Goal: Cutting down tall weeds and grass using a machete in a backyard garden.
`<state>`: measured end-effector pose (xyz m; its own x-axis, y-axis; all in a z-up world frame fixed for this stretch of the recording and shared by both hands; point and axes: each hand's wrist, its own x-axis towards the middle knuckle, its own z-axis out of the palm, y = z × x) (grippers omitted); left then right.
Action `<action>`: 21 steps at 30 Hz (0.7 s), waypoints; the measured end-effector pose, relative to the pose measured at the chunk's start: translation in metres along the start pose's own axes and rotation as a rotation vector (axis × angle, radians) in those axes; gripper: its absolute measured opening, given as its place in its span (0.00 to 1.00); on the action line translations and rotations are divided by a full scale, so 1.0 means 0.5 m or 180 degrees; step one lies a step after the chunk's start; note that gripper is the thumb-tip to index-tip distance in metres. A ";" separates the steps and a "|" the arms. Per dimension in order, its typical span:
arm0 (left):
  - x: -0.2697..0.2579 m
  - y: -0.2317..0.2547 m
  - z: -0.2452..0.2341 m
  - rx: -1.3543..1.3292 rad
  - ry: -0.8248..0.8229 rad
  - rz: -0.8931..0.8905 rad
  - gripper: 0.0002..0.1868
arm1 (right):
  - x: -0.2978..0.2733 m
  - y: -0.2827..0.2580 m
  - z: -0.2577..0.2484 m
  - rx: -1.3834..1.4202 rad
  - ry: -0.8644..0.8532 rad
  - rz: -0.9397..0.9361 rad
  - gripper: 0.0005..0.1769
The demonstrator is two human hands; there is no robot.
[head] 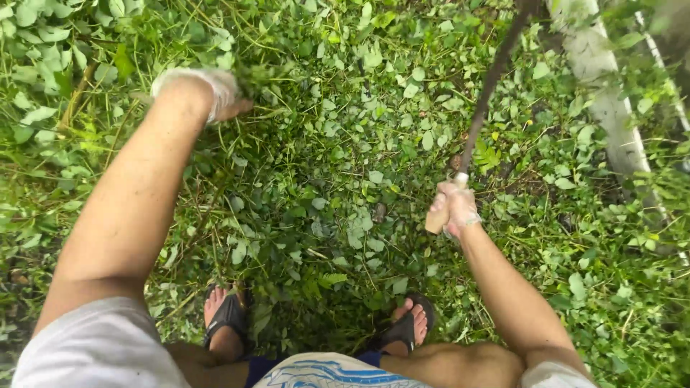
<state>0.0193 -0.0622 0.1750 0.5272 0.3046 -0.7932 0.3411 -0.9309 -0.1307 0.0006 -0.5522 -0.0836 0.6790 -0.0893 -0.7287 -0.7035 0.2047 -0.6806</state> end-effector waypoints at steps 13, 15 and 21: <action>0.040 0.148 0.051 -0.1657 0.3865 0.3795 0.34 | 0.090 0.123 -0.061 -0.1470 0.0116 0.0133 0.28; 0.041 0.157 0.060 -0.1686 0.3837 0.3843 0.34 | 0.099 0.140 -0.066 -0.1222 0.0099 0.0114 0.32; 0.021 0.167 0.072 -0.1744 0.4053 0.4327 0.31 | 0.111 0.142 -0.087 -0.1127 -0.0054 0.0086 0.24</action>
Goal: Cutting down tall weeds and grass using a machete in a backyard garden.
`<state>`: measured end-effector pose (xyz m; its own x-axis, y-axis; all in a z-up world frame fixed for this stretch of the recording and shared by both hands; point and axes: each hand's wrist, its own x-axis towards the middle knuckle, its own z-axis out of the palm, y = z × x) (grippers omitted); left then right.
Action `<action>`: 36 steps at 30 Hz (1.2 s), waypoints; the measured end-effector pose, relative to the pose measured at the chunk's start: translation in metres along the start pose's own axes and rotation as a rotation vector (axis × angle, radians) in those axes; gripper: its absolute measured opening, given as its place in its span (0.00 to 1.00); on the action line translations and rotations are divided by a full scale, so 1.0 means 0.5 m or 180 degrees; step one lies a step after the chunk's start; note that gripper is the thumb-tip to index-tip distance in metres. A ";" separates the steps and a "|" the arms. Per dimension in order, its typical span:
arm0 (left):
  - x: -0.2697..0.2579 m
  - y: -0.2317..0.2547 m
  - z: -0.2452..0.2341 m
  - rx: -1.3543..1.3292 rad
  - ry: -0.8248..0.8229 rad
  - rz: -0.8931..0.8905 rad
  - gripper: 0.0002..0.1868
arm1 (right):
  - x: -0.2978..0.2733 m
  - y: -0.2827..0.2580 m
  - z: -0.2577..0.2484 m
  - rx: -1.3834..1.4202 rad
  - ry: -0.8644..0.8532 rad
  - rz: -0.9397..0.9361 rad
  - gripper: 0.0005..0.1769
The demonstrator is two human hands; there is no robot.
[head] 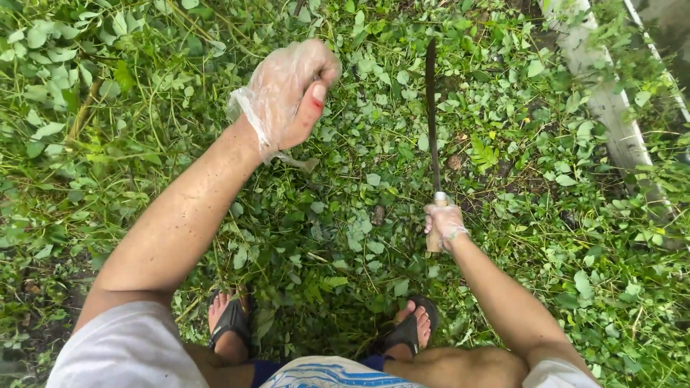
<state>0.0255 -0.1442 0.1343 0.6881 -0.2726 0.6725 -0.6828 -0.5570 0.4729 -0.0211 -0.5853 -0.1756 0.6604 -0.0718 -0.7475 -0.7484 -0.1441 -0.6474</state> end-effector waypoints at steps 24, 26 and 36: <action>-0.149 -0.239 -0.029 0.3407 -0.4107 -0.2762 0.43 | -0.300 -0.097 0.192 -0.2446 -0.1326 0.0946 0.13; -0.175 -0.220 -0.062 0.3223 -0.3774 -0.2729 0.42 | -0.256 -0.024 0.157 -0.0715 -0.1557 0.0966 0.07; -0.238 -0.169 -0.223 0.3284 -0.3754 -0.2819 0.30 | -0.254 -0.244 0.075 0.1116 -0.1209 -0.0324 0.12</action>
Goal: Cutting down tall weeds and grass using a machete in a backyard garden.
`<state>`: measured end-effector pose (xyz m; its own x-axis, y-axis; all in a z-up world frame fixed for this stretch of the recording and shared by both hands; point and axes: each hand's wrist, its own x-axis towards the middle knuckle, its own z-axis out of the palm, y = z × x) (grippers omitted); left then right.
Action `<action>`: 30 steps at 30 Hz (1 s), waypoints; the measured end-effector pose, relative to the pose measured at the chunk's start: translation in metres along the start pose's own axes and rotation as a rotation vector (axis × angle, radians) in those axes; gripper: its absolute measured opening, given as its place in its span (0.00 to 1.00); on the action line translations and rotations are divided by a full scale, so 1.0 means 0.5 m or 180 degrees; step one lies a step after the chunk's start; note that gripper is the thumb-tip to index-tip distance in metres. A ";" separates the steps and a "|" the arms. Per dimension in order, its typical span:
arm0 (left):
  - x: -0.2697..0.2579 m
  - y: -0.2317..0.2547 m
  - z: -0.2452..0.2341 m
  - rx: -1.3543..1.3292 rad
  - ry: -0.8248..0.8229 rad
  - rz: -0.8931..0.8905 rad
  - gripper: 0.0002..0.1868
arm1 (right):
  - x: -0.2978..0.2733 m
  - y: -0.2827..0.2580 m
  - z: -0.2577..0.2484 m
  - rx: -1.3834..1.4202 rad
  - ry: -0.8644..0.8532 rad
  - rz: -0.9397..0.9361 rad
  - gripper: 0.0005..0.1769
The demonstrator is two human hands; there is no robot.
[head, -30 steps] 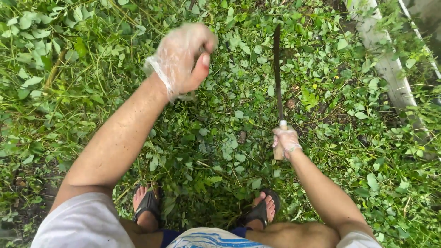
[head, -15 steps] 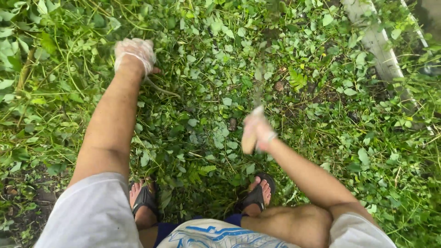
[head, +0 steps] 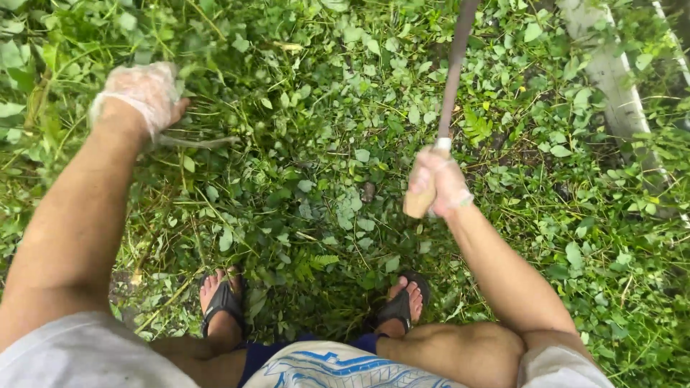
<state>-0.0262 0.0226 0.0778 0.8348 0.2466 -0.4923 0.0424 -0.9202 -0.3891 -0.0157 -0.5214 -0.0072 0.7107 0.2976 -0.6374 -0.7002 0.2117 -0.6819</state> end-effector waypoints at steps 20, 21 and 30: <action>-0.020 -0.313 0.284 -0.0864 0.0441 -0.1571 0.25 | 0.031 -0.091 0.098 0.0417 0.0115 -0.0476 0.17; -0.030 -0.291 0.244 -0.0848 0.0461 -0.1553 0.25 | 0.033 -0.080 0.169 0.0440 0.0125 -0.0493 0.17; -0.056 -0.286 0.204 -0.0216 -0.0086 -0.1658 0.29 | 0.078 0.157 0.136 -0.1717 -0.0974 0.1700 0.05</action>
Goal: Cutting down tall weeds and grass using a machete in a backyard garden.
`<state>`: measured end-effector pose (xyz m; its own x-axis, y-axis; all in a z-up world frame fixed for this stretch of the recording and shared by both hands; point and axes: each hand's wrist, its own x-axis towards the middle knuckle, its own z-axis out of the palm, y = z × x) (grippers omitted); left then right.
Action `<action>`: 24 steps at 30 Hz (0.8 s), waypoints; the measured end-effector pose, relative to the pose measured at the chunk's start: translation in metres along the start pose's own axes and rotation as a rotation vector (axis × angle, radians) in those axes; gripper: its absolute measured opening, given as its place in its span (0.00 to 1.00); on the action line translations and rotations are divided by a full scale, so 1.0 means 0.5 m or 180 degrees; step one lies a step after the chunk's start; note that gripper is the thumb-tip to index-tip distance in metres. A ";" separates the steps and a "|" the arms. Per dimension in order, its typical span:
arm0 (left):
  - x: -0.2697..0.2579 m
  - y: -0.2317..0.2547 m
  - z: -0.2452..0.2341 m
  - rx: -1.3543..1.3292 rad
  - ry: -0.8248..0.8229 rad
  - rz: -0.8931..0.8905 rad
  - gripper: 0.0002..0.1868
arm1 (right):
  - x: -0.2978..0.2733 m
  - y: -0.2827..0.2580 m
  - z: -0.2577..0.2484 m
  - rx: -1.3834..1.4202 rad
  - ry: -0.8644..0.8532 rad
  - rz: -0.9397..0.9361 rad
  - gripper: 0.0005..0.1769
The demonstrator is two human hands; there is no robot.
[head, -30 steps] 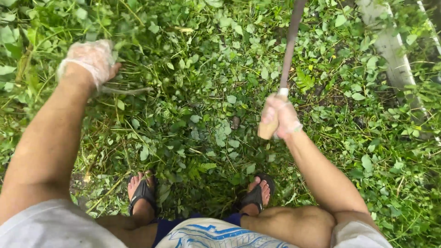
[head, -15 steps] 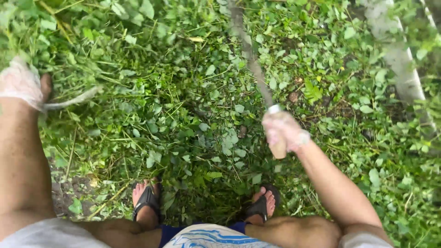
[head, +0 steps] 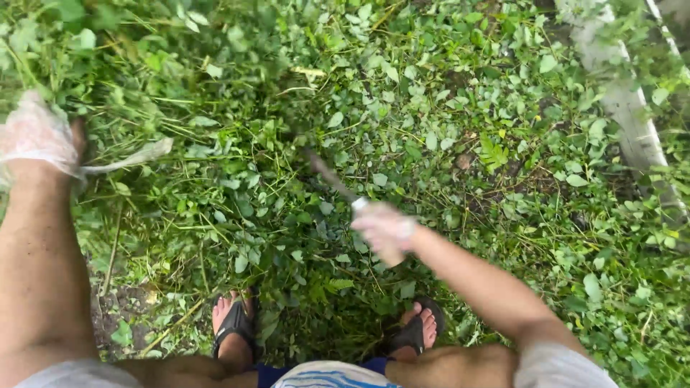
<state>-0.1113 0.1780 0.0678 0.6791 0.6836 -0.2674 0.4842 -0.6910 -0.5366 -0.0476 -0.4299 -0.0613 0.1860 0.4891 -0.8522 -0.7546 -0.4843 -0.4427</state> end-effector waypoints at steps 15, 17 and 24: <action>-0.037 0.027 -0.011 -0.1987 0.0272 -0.0216 0.17 | -0.018 -0.227 0.218 -0.1408 0.1568 0.0681 0.05; -0.030 0.033 -0.025 -0.1917 0.0100 -0.0308 0.22 | 0.142 -0.007 0.169 -0.0640 0.0265 -0.0113 0.05; -0.039 0.043 -0.169 0.0154 -0.0546 0.0595 0.49 | -0.138 -0.170 -0.008 -0.0863 0.1305 -0.0341 0.01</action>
<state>-0.0677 0.1302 0.1291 0.6488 0.5776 -0.4954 0.3293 -0.8000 -0.5016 0.0064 -0.4254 0.0339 0.5266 0.2475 -0.8133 -0.5371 -0.6447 -0.5440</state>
